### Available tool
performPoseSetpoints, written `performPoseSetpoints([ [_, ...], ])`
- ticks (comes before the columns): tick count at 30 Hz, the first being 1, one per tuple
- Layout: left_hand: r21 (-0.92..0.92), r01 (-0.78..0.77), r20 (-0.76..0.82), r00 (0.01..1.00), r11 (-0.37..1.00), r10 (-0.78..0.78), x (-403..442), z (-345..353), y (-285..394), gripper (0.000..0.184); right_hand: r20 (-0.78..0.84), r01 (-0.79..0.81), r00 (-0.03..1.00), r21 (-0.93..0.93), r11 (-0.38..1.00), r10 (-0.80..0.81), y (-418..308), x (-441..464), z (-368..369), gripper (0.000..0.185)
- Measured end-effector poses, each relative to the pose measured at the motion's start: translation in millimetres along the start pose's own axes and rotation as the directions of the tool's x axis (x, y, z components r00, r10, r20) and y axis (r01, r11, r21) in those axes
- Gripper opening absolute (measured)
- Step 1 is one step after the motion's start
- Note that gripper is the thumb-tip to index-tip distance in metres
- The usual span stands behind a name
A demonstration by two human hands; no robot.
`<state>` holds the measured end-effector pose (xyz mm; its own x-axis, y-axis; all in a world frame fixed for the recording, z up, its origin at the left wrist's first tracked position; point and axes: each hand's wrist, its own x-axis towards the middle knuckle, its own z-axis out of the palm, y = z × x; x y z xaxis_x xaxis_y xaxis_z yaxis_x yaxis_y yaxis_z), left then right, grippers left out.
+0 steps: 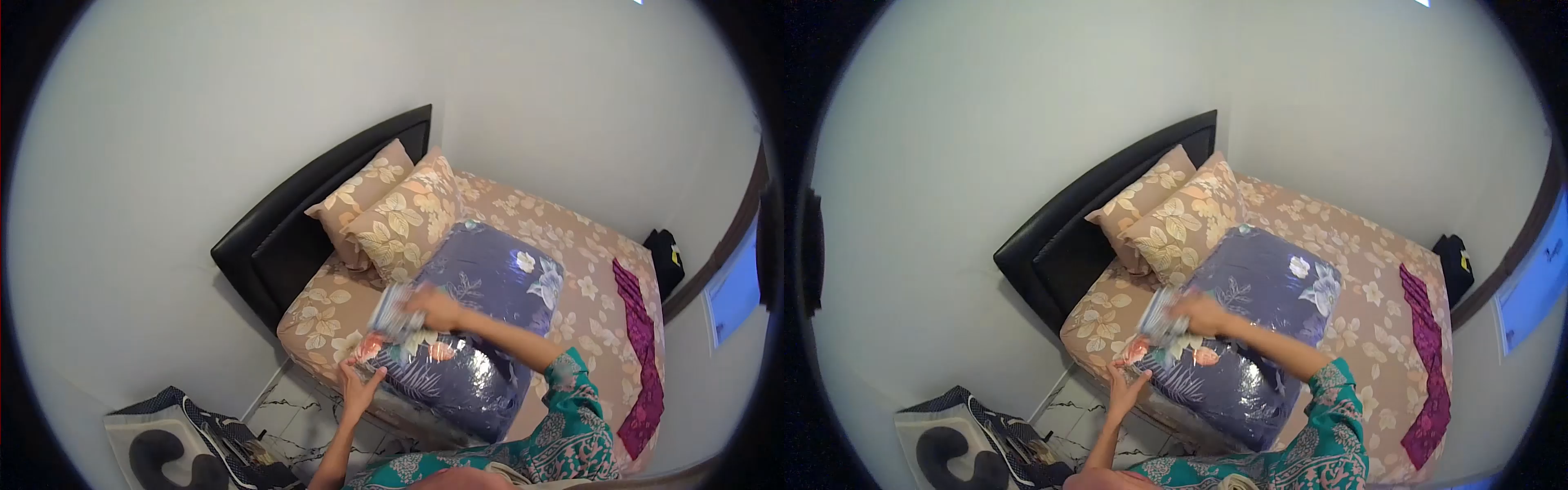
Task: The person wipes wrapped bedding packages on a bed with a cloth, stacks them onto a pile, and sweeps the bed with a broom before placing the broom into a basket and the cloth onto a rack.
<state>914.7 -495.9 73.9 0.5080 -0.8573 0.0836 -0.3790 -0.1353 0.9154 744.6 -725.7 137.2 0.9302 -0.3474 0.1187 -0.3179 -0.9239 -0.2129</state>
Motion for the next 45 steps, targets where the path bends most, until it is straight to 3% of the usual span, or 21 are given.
performPoseSetpoints([
  [1, 0.206, -0.018, -0.020, 1.000, 0.978, 0.023, 2, -4, 10, 0.080, 0.000, -0.200, 0.980, 0.020, 0.980, 0.200, 25, -7, -25, 0.049],
  [3, 0.244, -0.047, -0.047, 0.997, 0.969, 0.060, 14, -7, 28, 0.077, -0.336, -0.495, 0.834, -0.101, 0.863, 0.438, 87, -36, -52, 0.038],
  [5, 0.320, -0.360, -0.006, 0.924, 0.876, 0.382, 31, -5, 36, 0.069, -0.406, -0.732, 0.624, -0.004, 0.681, 0.668, 148, -84, -64, 0.039],
  [6, 0.314, -0.373, 0.010, 0.921, 0.873, 0.390, 38, -1, 43, 0.069, -0.461, -0.829, 0.520, -0.068, 0.556, 0.719, 149, -106, -67, 0.041],
  [8, 0.366, -0.444, 0.336, 0.883, 0.818, 0.329, 57, 16, 60, 0.064, -0.452, -0.866, 0.429, 0.040, 0.499, 0.782, 130, -133, -56, 0.041],
  [10, 0.332, -0.485, 0.412, 0.846, 0.809, 0.339, 73, 44, 63, 0.065, -0.477, -0.717, 0.546, 0.159, 0.679, 0.688, 40, -149, -45, 0.042],
  [12, 0.327, -0.526, 0.524, 0.792, 0.785, 0.312, 88, 67, 75, 0.071, -0.309, -0.691, 0.712, -0.155, 0.706, 0.630, -61, -164, -28, 0.049],
  [13, 0.313, -0.551, 0.546, 0.771, 0.774, 0.328, 96, 78, 77, 0.071, -0.325, -0.607, 0.769, -0.105, 0.787, 0.550, -109, -175, -22, 0.053],
  [16, 0.314, -0.594, 0.552, 0.749, 0.741, 0.366, 108, 111, 85, 0.074, -0.282, -0.629, 0.747, -0.011, 0.777, 0.602, -175, -189, -7, 0.055],
  [19, 0.296, -0.722, 0.597, 0.651, 0.625, 0.469, 97, 124, 102, 0.072, -0.504, -0.773, 0.561, -0.035, 0.634, 0.657, -135, -187, -6, 0.050],
  [22, 0.282, -0.801, 0.633, 0.569, 0.528, 0.525, 79, 128, 105, 0.069, -0.627, -0.933, 0.206, 0.106, 0.344, 0.751, -12, -193, -2, 0.057],
  [24, 0.245, -0.824, 0.638, 0.534, 0.510, 0.556, 75, 127, 106, 0.070, -0.560, -0.783, -0.102, 0.555, 0.281, 0.822, 68, -209, 9, 0.060],
  [25, 0.245, -0.832, 0.644, 0.524, 0.498, 0.558, 74, 128, 105, 0.070, -0.560, -0.777, -0.115, 0.565, 0.277, 0.821, 76, -220, 16, 0.060],
  [27, 0.261, -0.827, 0.659, 0.530, 0.498, 0.534, 78, 129, 107, 0.071, -0.529, -0.783, 0.098, 0.482, 0.394, 0.843, 85, -233, 25, 0.060],
  [29, 0.268, -0.823, 0.664, 0.535, 0.501, 0.523, 85, 134, 113, 0.072, -0.536, -0.818, 0.329, 0.249, 0.518, 0.777, 18, -234, 30, 0.062],
  [33, 0.251, -0.777, 0.653, 0.576, 0.577, 0.492, 96, 149, 129, 0.076, -0.301, -0.764, 0.467, 0.337, 0.550, 0.832, -150, -223, 6, 0.072],
  [36, 0.301, -0.779, 0.632, 0.595, 0.550, 0.496, 101, 169, 133, 0.074, -0.240, -0.778, 0.526, 0.252, 0.576, 0.816, -154, -239, 6, 0.076],
  [40, 0.297, -0.805, 0.626, 0.570, 0.514, 0.532, 98, 177, 136, 0.071, -0.364, -0.891, 0.266, 0.261, 0.371, 0.893, 3, -250, 16, 0.069],
  [41, 0.302, -0.811, 0.632, 0.563, 0.500, 0.532, 97, 176, 135, 0.070, -0.376, -0.842, 0.144, 0.440, 0.313, 0.915, 54, -244, 8, 0.063],
  [44, 0.335, -0.821, 0.617, 0.562, 0.463, 0.551, 95, 178, 133, 0.070, -0.395, -0.900, 0.056, 0.378, 0.218, 0.917, 160, -213, -30, 0.060],
  [45, 0.360, -0.807, 0.603, 0.584, 0.468, 0.543, 95, 178, 131, 0.070, -0.392, -0.894, 0.084, 0.377, 0.243, 0.916, 175, -194, -38, 0.060],
])
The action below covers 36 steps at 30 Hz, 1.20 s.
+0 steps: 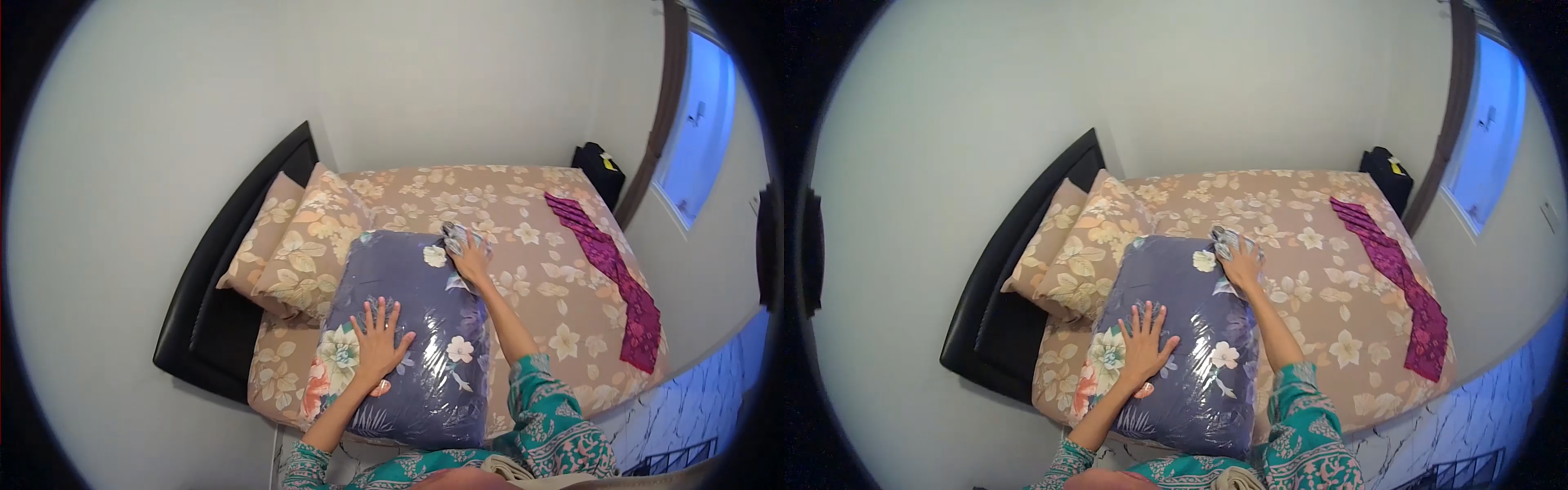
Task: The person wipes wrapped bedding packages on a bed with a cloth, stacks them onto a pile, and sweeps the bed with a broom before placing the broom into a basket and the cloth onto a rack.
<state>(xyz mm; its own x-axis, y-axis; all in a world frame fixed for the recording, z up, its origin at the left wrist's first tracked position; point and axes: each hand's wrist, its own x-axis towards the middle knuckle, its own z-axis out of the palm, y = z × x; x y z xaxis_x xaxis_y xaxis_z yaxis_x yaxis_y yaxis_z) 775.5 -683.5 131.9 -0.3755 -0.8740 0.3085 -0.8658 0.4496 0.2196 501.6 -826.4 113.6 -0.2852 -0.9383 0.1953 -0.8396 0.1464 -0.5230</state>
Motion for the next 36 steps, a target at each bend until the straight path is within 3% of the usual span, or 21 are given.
performPoseSetpoints([
  [2, 0.035, -0.023, -0.027, 0.999, 0.999, 0.024, 0, 4, -1, 0.070, 0.138, 0.233, 0.969, -0.240, 0.942, -0.204, -45, 23, 19, 0.061],
  [4, 0.058, 0.012, -0.033, 0.999, 0.998, -0.010, 0, 1, 1, 0.069, 0.239, 0.452, 0.880, -0.162, 0.877, -0.409, -83, 15, 50, 0.061],
  [6, 0.016, 0.035, 0.009, 0.999, 0.999, -0.035, -3, -2, 1, 0.068, 0.357, 0.705, 0.673, -0.046, 0.707, -0.648, -111, -8, 62, 0.060],
  [8, 0.007, 0.075, 0.000, 0.997, 0.997, -0.075, -14, -1, 3, 0.067, 0.470, 0.774, 0.539, 0.051, 0.631, -0.699, -131, -6, 59, 0.059],
  [10, -0.011, 0.118, -0.015, 0.993, 0.993, -0.118, -32, -2, 6, 0.066, 0.368, 0.766, 0.629, -0.149, 0.625, -0.684, -127, 23, 72, 0.060],
  [12, -0.010, 0.182, -0.021, 0.983, 0.983, -0.182, -60, -14, 16, 0.065, 0.405, 0.589, 0.781, -0.222, 0.777, -0.476, -139, 44, 51, 0.065],
  [15, -0.041, 0.363, -0.065, 0.929, 0.931, -0.365, -105, -27, 30, 0.064, 0.437, 0.587, 0.779, -0.259, 0.767, -0.449, -161, 35, 60, 0.068],
  [16, -0.071, 0.446, -0.082, 0.889, 0.892, -0.451, -116, -30, 34, 0.063, 0.400, 0.665, 0.730, -0.230, 0.710, -0.555, -167, 25, 88, 0.069],
  [17, -0.124, 0.467, -0.157, 0.862, 0.875, -0.482, -123, -35, 40, 0.058, 0.361, 0.736, 0.669, -0.207, 0.644, -0.649, -173, 6, 120, 0.069],
  [19, -0.222, 0.472, -0.154, 0.847, 0.853, -0.509, -135, -34, 39, 0.054, 0.613, 0.913, 0.319, 0.007, 0.408, -0.723, -206, -73, 92, 0.069],
  [20, -0.302, 0.455, -0.153, 0.844, 0.838, -0.514, -142, -35, 37, 0.049, 0.617, 0.970, 0.155, 0.055, 0.239, -0.771, -209, -109, 108, 0.070],
  [22, -0.362, 0.423, -0.148, 0.854, 0.831, -0.499, -143, -65, 37, 0.038, 0.673, 0.949, -0.129, 0.296, 0.105, -0.728, -230, -168, 68, 0.064],
  [24, -0.738, 0.328, 0.132, 0.927, 0.589, -0.351, -145, -97, 41, 0.031, 0.580, 0.907, -0.276, 0.421, -0.008, -0.766, -230, -184, 72, 0.062],
  [26, -0.808, 0.255, 0.074, 0.938, 0.532, -0.337, -148, -136, 55, 0.029, 0.492, 0.926, -0.190, 0.377, 0.011, -0.849, -226, -162, 95, 0.070],
  [29, -0.923, -0.302, -0.285, 0.953, 0.240, 0.105, -153, -195, 73, 0.045, 0.628, 0.967, 0.128, 0.094, 0.238, -0.768, -222, -76, 115, 0.064],
  [30, -0.873, -0.466, -0.431, 0.876, 0.147, 0.216, -151, -210, 80, 0.052, 0.587, 0.903, 0.397, -0.113, 0.413, -0.706, -225, -56, 104, 0.063],
  [31, -0.809, -0.584, -0.535, 0.781, 0.073, 0.321, -150, -222, 85, 0.054, 0.519, 0.813, 0.544, -0.133, 0.567, -0.659, -218, -33, 104, 0.064],
  [32, -0.729, -0.685, -0.628, 0.660, -0.013, 0.413, -149, -231, 91, 0.057, 0.532, 0.823, 0.528, -0.128, 0.553, -0.662, -219, -31, 101, 0.064],
  [34, -0.685, -0.727, -0.687, 0.623, -0.047, 0.374, -146, -251, 106, 0.049, 0.506, 0.763, 0.610, -0.165, 0.625, -0.610, -216, -37, 91, 0.062],
  [35, -0.638, -0.765, -0.735, 0.572, -0.088, 0.363, -142, -256, 110, 0.042, 0.536, 0.809, 0.551, -0.154, 0.567, -0.640, -215, -56, 98, 0.065],
  [36, -0.635, -0.767, -0.743, 0.570, -0.097, 0.352, -136, -256, 112, 0.042, 0.569, 0.898, 0.393, -0.070, 0.434, -0.722, -212, -92, 88, 0.068],
])
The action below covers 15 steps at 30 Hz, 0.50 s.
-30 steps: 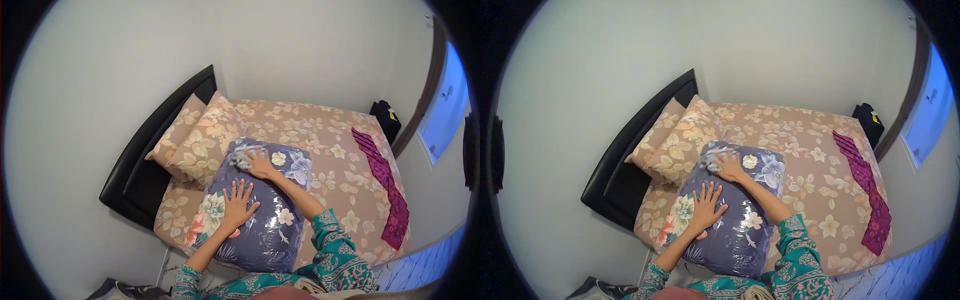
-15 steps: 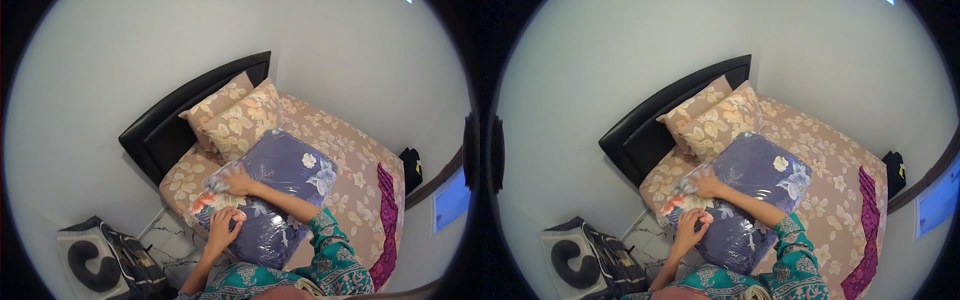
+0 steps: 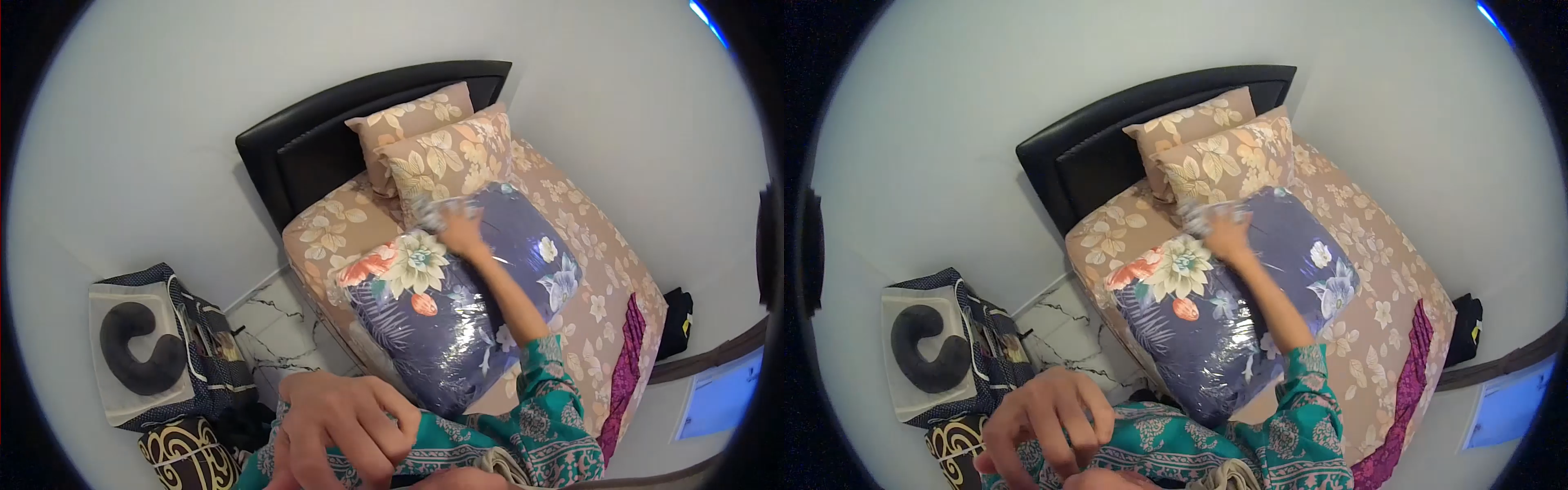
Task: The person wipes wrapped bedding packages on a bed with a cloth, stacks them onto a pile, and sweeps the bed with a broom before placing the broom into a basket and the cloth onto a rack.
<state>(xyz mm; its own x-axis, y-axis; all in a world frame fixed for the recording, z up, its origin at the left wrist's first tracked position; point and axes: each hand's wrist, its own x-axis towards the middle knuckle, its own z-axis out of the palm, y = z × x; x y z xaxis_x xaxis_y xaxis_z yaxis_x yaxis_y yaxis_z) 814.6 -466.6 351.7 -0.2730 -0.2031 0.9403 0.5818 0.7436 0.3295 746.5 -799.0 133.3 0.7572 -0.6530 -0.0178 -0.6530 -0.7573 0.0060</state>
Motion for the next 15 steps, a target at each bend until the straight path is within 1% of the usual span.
performPoseSetpoints([
  [1, -0.029, -0.042, -0.036, 0.999, 0.999, 0.041, 4, -1, -5, 0.040, 0.004, 0.143, 0.990, -0.064, 0.988, -0.143, -27, -16, 15, 0.071],
  [2, -0.057, -0.081, -0.065, 0.995, 0.995, 0.077, 8, -2, -10, 0.039, -0.039, 0.310, 0.951, 0.089, 0.947, -0.307, -60, -51, 2, 0.073],
  [3, -0.074, -0.080, -0.061, 0.995, 0.994, 0.075, 10, 0, -14, 0.039, -0.015, 0.456, 0.889, 0.128, 0.881, -0.458, -86, -80, -5, 0.075],
  [4, -0.104, -0.077, -0.085, 0.994, 0.992, 0.069, 10, 2, -16, 0.039, -0.001, 0.590, 0.801, 0.171, 0.789, -0.598, -100, -99, -12, 0.077],
  [5, -0.132, -0.074, -0.106, 0.993, 0.988, 0.060, 10, 4, -17, 0.038, -0.007, 0.580, 0.809, 0.174, 0.796, -0.587, -99, -107, -18, 0.077],
  [7, -0.160, -0.042, -0.106, 0.994, 0.986, 0.025, 5, 9, -15, 0.038, 0.003, 0.657, 0.754, 0.018, 0.754, -0.657, -83, -122, -24, 0.074],
  [8, -0.176, -0.017, -0.112, 0.994, 0.984, -0.003, 2, 11, -14, 0.039, -0.066, 0.523, 0.852, 0.051, 0.851, -0.520, -64, -119, -22, 0.074],
  [9, -0.185, -0.015, -0.099, 0.995, 0.983, -0.004, 0, 12, -13, 0.039, -0.131, 0.378, 0.922, 0.090, 0.921, -0.365, -34, -108, -19, 0.075],
  [10, -0.193, -0.006, -0.075, 0.997, 0.981, -0.009, -1, 13, -12, 0.039, -0.202, 0.179, 0.966, 0.053, 0.982, -0.165, 1, -98, -14, 0.072],
  [11, -0.202, 0.003, -0.052, 0.999, 0.979, -0.014, -2, 13, -12, 0.039, -0.179, -0.046, 0.983, 0.029, 0.999, 0.050, 39, -86, -16, 0.070],
  [12, -0.215, 0.007, -0.039, 0.999, 0.977, -0.016, -1, 10, -12, 0.039, -0.225, -0.239, 0.948, -0.030, 0.971, 0.226, 84, -77, -3, 0.067],
  [13, -0.234, 0.007, 0.016, 1.000, 0.972, -0.003, -1, 6, -13, 0.040, -0.197, -0.395, 0.897, 0.046, 0.917, 0.396, 115, -84, -13, 0.065],
  [14, -0.256, 0.006, 0.070, 0.997, 0.967, 0.012, -1, 1, -14, 0.041, -0.155, -0.542, 0.818, 0.117, 0.832, 0.555, 132, -89, -19, 0.064],
  [15, -0.276, 0.007, 0.087, 0.996, 0.961, 0.017, -5, -10, -18, 0.041, -0.163, -0.562, 0.802, 0.122, 0.818, 0.575, 134, -93, -16, 0.064],
])
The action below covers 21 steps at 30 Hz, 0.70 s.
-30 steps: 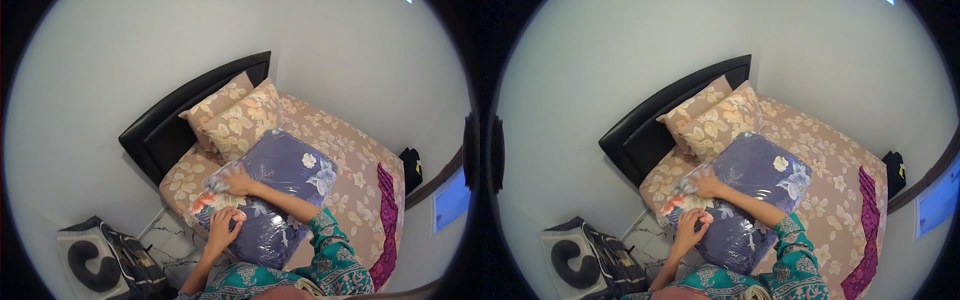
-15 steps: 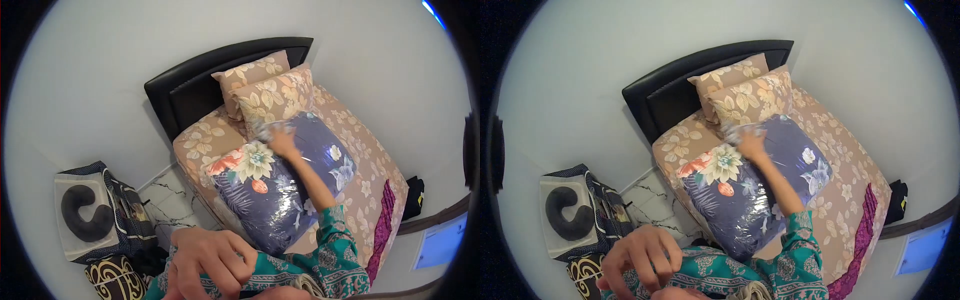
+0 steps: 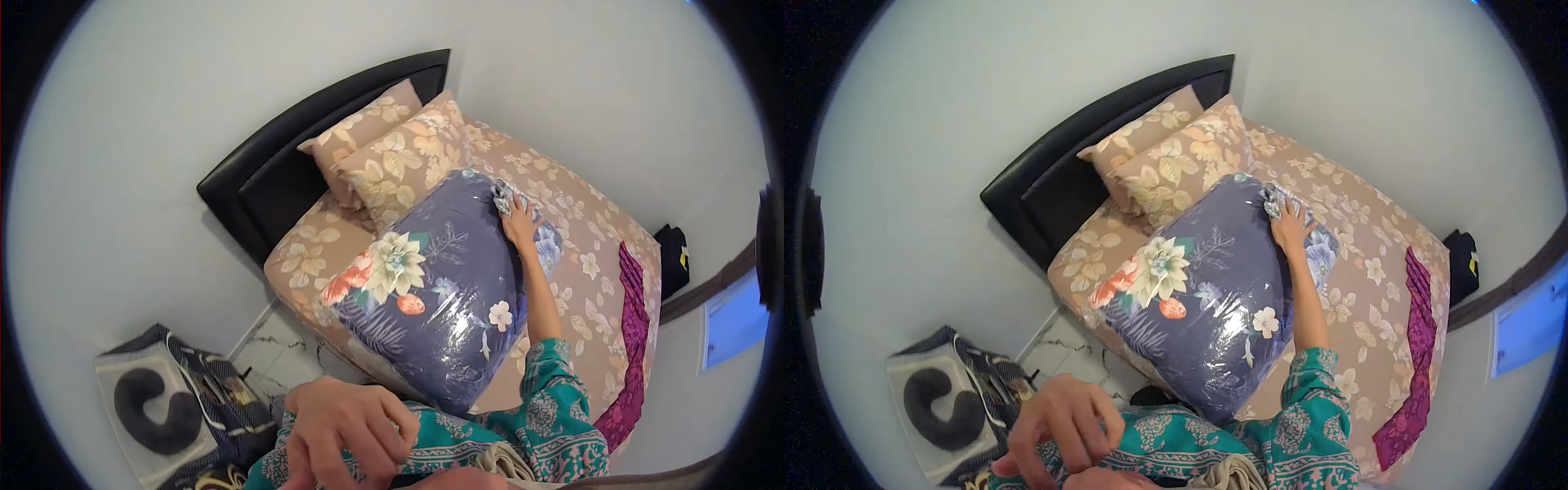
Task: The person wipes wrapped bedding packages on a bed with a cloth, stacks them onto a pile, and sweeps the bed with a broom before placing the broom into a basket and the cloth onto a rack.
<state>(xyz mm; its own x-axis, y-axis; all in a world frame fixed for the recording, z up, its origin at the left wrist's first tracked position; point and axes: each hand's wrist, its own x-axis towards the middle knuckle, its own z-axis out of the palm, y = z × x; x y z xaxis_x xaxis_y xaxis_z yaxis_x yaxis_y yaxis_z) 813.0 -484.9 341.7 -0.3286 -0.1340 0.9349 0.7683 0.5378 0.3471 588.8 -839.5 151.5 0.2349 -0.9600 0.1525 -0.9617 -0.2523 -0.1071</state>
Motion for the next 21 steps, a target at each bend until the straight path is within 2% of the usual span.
performPoseSetpoints([
  [2, -0.041, 0.086, 0.212, 0.974, 0.995, -0.075, -20, -35, -8, 0.058, -0.040, -0.002, 0.999, 0.047, 0.999, 0.004, 6, -18, 16, 0.064],
  [3, -0.022, 0.172, 0.123, 0.978, 0.985, -0.168, -38, -53, -22, 0.058, -0.024, 0.078, 0.997, 0.094, 0.992, -0.077, -16, -46, 12, 0.066],
  [4, 0.110, 0.341, -0.025, 0.940, 0.934, -0.340, -37, -67, -25, 0.061, -0.018, 0.280, 0.960, 0.103, 0.955, -0.280, -41, -90, -1, 0.071],
  [5, 0.188, 0.521, -0.172, 0.852, 0.832, -0.495, -36, -81, -28, 0.064, -0.012, 0.469, 0.882, 0.118, 0.876, -0.471, -66, -134, -15, 0.077],
  [6, 0.230, 0.684, -0.331, 0.724, 0.692, -0.605, -48, -102, -48, 0.064, 0.010, 0.513, 0.845, 0.269, 0.815, -0.535, -88, -176, -17, 0.082],
  [7, 0.258, 0.754, -0.370, 0.655, 0.604, -0.659, -52, -124, -70, 0.063, 0.166, 0.647, 0.726, 0.166, 0.744, -0.668, -109, -210, -40, 0.083],
  [8, 0.292, 0.809, -0.407, 0.588, 0.511, -0.699, -59, -143, -93, 0.061, 0.183, 0.716, 0.647, 0.185, 0.673, -0.740, -115, -232, -42, 0.083],
  [9, 0.288, 0.803, -0.359, 0.595, 0.521, -0.719, -77, -159, -114, 0.061, 0.098, 0.729, 0.640, 0.234, 0.643, -0.762, -109, -242, -36, 0.086],
  [11, 0.648, 0.716, -0.367, 0.593, 0.260, -0.717, -109, -191, -158, 0.058, 0.069, 0.612, 0.774, 0.176, 0.771, -0.630, -84, -227, -28, 0.086],
  [12, 0.654, 0.700, -0.322, 0.600, 0.287, -0.732, -120, -196, -172, 0.058, 0.097, 0.416, 0.900, 0.101, 0.904, -0.426, -71, -211, -37, 0.083],
  [13, 0.728, 0.672, -0.348, 0.531, 0.133, -0.772, -131, -195, -185, 0.060, -0.073, 0.318, 0.946, 0.007, 0.948, -0.317, -46, -193, -23, 0.078],
  [14, 0.787, 0.617, -0.385, 0.466, -0.020, -0.797, -140, -192, -194, 0.063, -0.073, 0.103, 0.990, -0.207, 0.973, -0.120, -20, -177, -14, 0.072],
  [15, 0.798, 0.602, -0.347, 0.473, 0.010, -0.810, -144, -188, -201, 0.063, -0.117, -0.135, 0.984, -0.002, 0.991, 0.134, 8, -158, -4, 0.069],
  [16, 0.858, 0.512, -0.326, 0.472, -0.046, -0.819, -147, -185, -207, 0.065, -0.117, -0.351, 0.918, 0.210, 0.913, 0.380, 32, -143, 9, 0.067],
  [17, 0.904, 0.416, -0.308, 0.470, -0.100, -0.827, -150, -183, -214, 0.067, -0.123, -0.381, 0.903, 0.209, 0.900, 0.411, 50, -133, 26, 0.067],
  [19, 0.905, 0.422, -0.281, 0.487, -0.059, -0.827, -151, -184, -220, 0.072, -0.082, -0.425, 0.831, 0.545, 0.723, 0.550, 64, -131, 47, 0.062],
  [20, 0.911, 0.405, -0.285, 0.478, -0.079, -0.831, -147, -185, -224, 0.074, -0.082, -0.446, 0.811, 0.554, 0.703, 0.579, 59, -145, 54, 0.062],
  [21, 0.915, 0.391, -0.290, 0.471, -0.097, -0.833, -143, -185, -228, 0.075, -0.127, -0.406, 0.846, 0.476, 0.780, 0.517, 36, -166, 47, 0.061],
])
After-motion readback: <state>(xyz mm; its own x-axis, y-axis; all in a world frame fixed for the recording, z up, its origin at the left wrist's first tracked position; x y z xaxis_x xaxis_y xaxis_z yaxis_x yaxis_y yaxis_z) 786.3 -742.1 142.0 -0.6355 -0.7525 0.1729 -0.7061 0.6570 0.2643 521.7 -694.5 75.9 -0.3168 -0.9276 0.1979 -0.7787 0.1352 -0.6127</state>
